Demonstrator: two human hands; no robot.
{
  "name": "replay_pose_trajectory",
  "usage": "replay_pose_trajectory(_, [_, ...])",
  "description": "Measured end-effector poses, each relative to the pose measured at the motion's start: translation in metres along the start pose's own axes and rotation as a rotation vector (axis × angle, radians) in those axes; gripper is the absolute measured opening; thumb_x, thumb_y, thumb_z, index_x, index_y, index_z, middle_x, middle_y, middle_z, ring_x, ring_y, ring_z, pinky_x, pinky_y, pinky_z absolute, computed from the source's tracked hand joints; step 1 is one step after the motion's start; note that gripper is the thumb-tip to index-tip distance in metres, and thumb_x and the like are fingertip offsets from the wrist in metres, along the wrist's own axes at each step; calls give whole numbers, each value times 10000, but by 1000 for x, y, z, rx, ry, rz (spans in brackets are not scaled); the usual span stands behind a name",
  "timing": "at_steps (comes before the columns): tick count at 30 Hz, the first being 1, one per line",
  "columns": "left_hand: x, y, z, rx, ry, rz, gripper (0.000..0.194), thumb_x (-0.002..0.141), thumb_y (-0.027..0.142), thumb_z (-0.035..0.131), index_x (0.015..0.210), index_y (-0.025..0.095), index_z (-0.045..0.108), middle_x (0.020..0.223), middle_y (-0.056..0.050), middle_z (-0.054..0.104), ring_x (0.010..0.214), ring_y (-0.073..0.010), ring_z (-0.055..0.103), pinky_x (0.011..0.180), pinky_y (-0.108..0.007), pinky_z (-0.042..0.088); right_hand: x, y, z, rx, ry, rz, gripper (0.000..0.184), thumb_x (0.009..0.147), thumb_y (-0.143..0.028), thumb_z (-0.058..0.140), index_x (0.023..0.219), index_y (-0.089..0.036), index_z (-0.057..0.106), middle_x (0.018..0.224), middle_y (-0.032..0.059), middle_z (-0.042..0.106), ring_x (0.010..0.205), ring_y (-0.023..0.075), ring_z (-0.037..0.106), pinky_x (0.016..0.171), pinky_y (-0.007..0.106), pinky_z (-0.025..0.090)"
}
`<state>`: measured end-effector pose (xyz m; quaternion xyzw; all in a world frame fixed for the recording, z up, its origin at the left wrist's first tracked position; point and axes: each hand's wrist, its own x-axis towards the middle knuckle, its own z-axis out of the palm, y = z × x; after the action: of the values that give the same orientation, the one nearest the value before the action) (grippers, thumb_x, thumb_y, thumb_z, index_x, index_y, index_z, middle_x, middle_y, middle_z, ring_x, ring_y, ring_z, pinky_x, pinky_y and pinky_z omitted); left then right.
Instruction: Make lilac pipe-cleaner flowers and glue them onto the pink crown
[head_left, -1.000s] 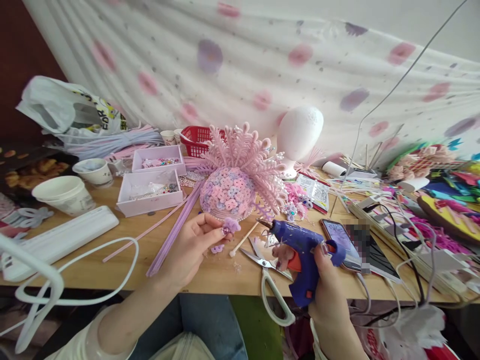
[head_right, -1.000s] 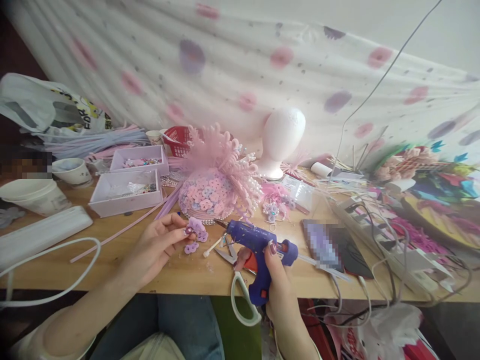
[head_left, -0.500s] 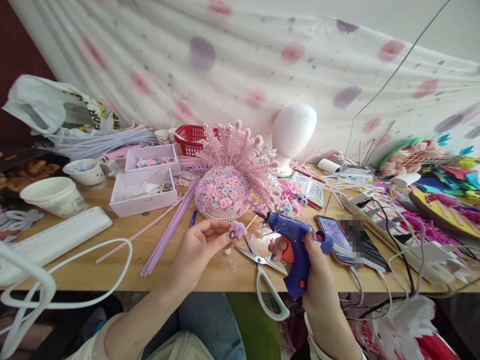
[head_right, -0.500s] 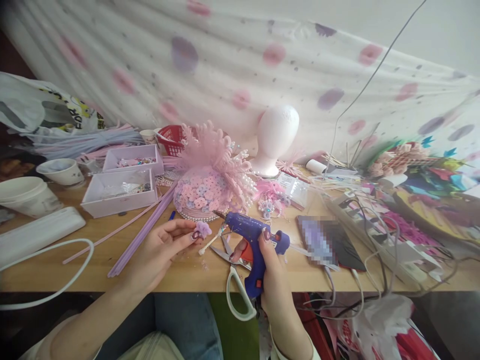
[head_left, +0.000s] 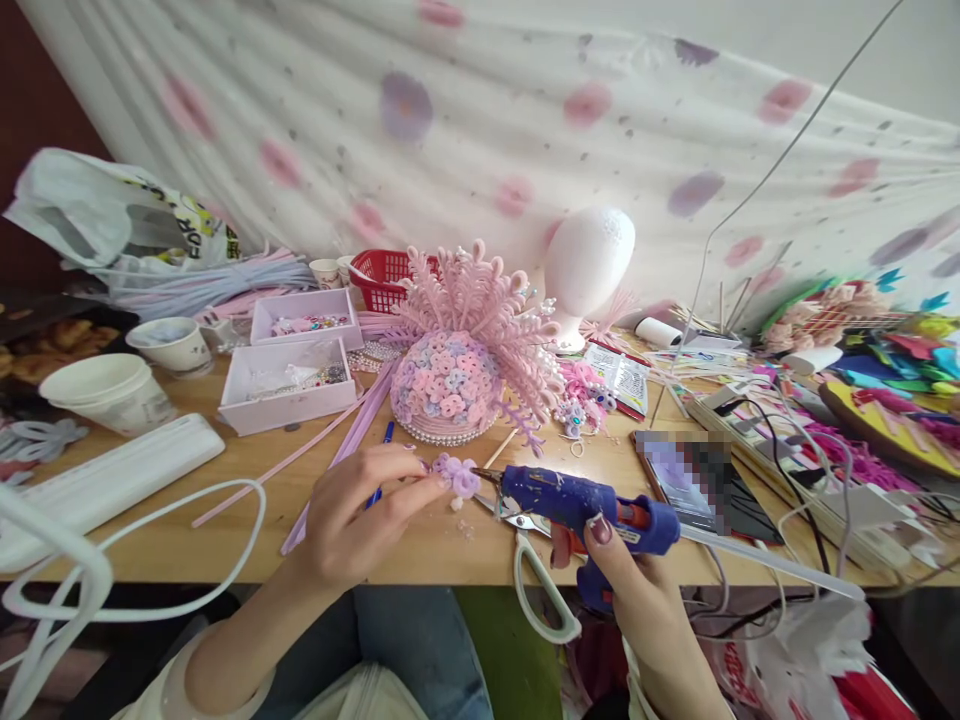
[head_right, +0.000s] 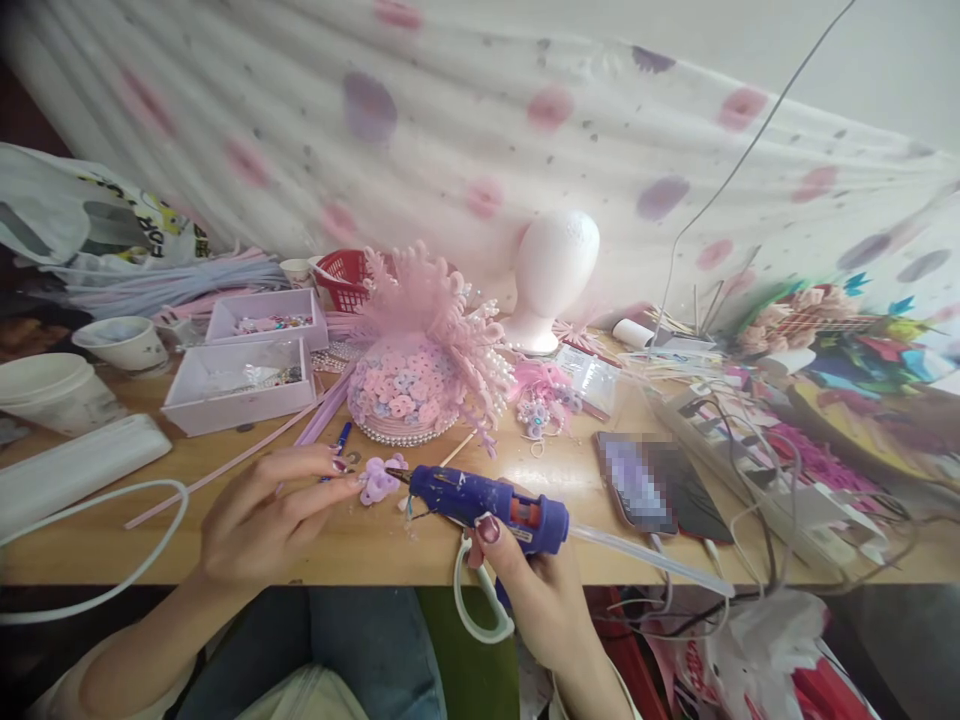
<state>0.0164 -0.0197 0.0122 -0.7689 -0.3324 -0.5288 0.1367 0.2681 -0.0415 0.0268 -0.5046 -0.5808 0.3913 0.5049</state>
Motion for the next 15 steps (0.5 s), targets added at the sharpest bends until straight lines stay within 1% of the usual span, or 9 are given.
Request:
replay_pose_trajectory(2, [2, 0, -1, -9, 19, -24, 184, 952, 89, 601, 970, 240, 706, 857, 28, 690, 823, -118, 711, 792, -226, 589, 0, 2, -2, -14, -42, -9, 547, 834, -684, 648, 553, -217, 685, 582, 32, 651, 559, 178, 571, 580, 299, 500])
replay_pose_trajectory(5, [4, 1, 0, -36, 41, -42, 149, 963, 125, 603, 972, 235, 703, 829, 32, 687, 794, -119, 707, 783, -240, 601, 0, 6, -4, -31, -65, 0, 515, 837, -657, 662, 582, -211, 695, 587, 29, 658, 557, 179, 582, 581, 298, 512])
replay_pose_trajectory(9, [6, 1, 0, -40, 53, -57, 134, 947, 155, 636, 967, 265, 710, 804, 40, 692, 760, -131, 700, 754, -264, 605, -2, 8, -5, -50, -29, 21, 511, 810, -636, 698, 540, -204, 652, 525, 17, 601, 488, 158, 509, 570, 313, 521])
replay_pose_trajectory(12, [6, 0, 0, -34, 42, -59, 161, 936, 141, 641, 965, 285, 708, 804, 43, 691, 757, -136, 687, 762, -272, 593, -2, 9, -5, -33, -6, 43, 524, 763, -649, 731, 503, -207, 622, 483, 15, 568, 453, 154, 466, 528, 316, 505])
replay_pose_trajectory(15, [2, -1, 2, -21, 36, -20, 218, 926, 86, 623, 985, 278, 707, 833, 34, 687, 795, -142, 666, 808, -295, 573, -1, 8, -5, -9, -17, 48, 512, 754, -654, 736, 521, -207, 650, 498, 20, 591, 458, 156, 480, 526, 311, 499])
